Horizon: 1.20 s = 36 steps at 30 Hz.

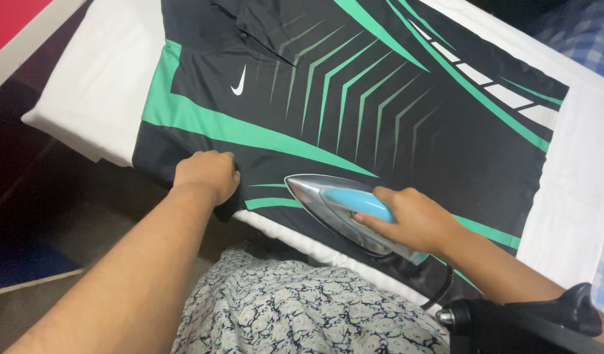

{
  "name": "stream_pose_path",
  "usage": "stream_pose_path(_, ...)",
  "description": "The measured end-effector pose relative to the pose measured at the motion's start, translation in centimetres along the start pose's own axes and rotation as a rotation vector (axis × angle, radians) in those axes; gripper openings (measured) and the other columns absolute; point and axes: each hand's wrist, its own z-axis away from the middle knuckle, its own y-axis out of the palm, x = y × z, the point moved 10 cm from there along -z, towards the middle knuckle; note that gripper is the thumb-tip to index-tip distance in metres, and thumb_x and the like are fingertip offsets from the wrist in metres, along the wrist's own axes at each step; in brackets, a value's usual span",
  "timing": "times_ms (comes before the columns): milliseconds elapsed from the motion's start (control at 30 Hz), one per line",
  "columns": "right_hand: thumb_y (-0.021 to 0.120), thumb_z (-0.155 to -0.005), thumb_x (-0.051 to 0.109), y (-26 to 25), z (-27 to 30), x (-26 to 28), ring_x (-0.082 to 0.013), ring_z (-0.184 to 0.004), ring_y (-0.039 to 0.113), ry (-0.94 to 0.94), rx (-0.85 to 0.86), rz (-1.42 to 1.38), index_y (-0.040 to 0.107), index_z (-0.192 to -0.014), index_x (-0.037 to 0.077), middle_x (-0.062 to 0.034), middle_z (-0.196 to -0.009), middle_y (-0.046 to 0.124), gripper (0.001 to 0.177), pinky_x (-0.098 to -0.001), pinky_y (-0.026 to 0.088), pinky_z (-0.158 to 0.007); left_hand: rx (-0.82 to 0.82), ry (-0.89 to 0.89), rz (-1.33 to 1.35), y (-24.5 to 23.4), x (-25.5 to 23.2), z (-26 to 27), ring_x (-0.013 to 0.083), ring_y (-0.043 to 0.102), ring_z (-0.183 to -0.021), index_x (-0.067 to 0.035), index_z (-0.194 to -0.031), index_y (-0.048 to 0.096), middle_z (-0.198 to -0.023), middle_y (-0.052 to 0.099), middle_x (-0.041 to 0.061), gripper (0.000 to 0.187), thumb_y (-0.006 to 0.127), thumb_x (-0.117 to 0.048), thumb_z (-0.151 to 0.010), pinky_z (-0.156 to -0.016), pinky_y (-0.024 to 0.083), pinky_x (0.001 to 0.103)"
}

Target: The person irons a black and green Nike jersey laid out on a white surface. They use a blue and white steam iron, moving it back and forth across the fabric while holding the garment steady with their left hand.

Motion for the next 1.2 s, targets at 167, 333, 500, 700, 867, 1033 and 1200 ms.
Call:
stream_pose_path(167,0.062,-0.089,0.064,-0.4,0.1,-2.0,-0.0323,-0.057,0.076,0.08,-0.083,-0.009,0.07,-0.101,0.005,-0.0215,-0.063,0.072,0.061,-0.0453,0.061,-0.061,0.02,-0.028,-0.01,0.0,-0.1,0.3,0.03,0.061,-0.125,-0.015,-0.122,0.069,-0.127,0.068,0.008,0.034,0.057,-0.038,-0.1,-0.101,0.052,0.046)
stream_pose_path(333,0.062,-0.088,0.056,-1.2,-0.5,-2.8,-0.0328,-0.066,0.078,0.134,-0.226,-0.196,0.07,-0.108,0.004,-0.0226,-0.078,0.075,0.056,-0.0467,0.061,-0.063,0.007,-0.022,-0.023,0.1,-0.2,0.3,0.03,0.06,-0.125,-0.015,-0.123,0.068,-0.128,0.068,0.008,0.035,0.058,-0.038,-0.099,-0.101,0.052,0.046)
stream_pose_path(500,0.062,-0.088,0.058,-0.9,-0.3,-1.4,-0.0348,-0.065,0.08,0.165,-0.144,-0.231,0.068,-0.115,0.005,-0.0217,-0.077,0.075,0.059,-0.0474,0.064,-0.061,-0.038,0.014,-0.019,0.1,-0.3,0.3,0.0307,0.065,-0.118,-0.014,-0.116,0.071,-0.12,0.071,0.009,0.031,0.058,-0.036,-0.098,-0.098,0.053,0.046)
stream_pose_path(700,0.063,-0.088,0.059,-0.8,-0.9,1.7,-0.0364,-0.067,0.076,-0.049,-0.151,0.053,0.067,-0.115,0.004,-0.0249,-0.073,0.073,0.061,-0.0469,0.06,-0.065,-0.028,0.106,0.044,0.2,-1.4,0.2,0.0323,0.071,-0.107,-0.014,-0.112,0.074,-0.109,0.076,0.012,0.03,0.054,-0.032,-0.098,-0.092,0.056,0.045)
stream_pose_path(867,0.062,-0.088,0.059,-1.4,-2.2,-0.2,-0.0362,-0.067,0.077,0.073,-0.195,-0.048,0.068,-0.11,0.004,-0.0254,-0.076,0.074,0.06,-0.0471,0.061,-0.066,0.002,0.131,0.076,0.3,-1.5,-0.3,0.0311,0.071,-0.108,-0.018,-0.116,0.074,-0.111,0.075,0.01,0.03,0.053,-0.031,-0.098,-0.094,0.056,0.045)
stream_pose_path(1033,0.06,-0.091,0.059,-3.0,-3.7,-1.7,-0.0295,-0.062,0.077,0.176,-0.279,-0.257,0.069,-0.106,0.002,-0.0203,-0.078,0.075,0.06,-0.0425,0.062,-0.058,0.046,0.164,0.077,0.4,-1.6,-0.6,0.029,0.07,-0.11,-0.019,-0.113,0.074,-0.114,0.075,0.007,0.028,0.055,-0.029,-0.095,-0.097,0.055,0.043)
stream_pose_path(1200,0.061,-0.09,0.059,-2.5,-3.2,-1.9,-0.0286,-0.056,0.072,0.259,-0.173,-0.322,0.07,-0.107,0.006,-0.02,-0.073,0.075,0.056,-0.0415,0.057,-0.053,0.074,0.2,0.064,0.2,-1.9,-1.2,0.0294,0.069,-0.111,-0.019,-0.114,0.073,-0.115,0.075,0.007,0.028,0.054,-0.029,-0.096,-0.097,0.055,0.043)
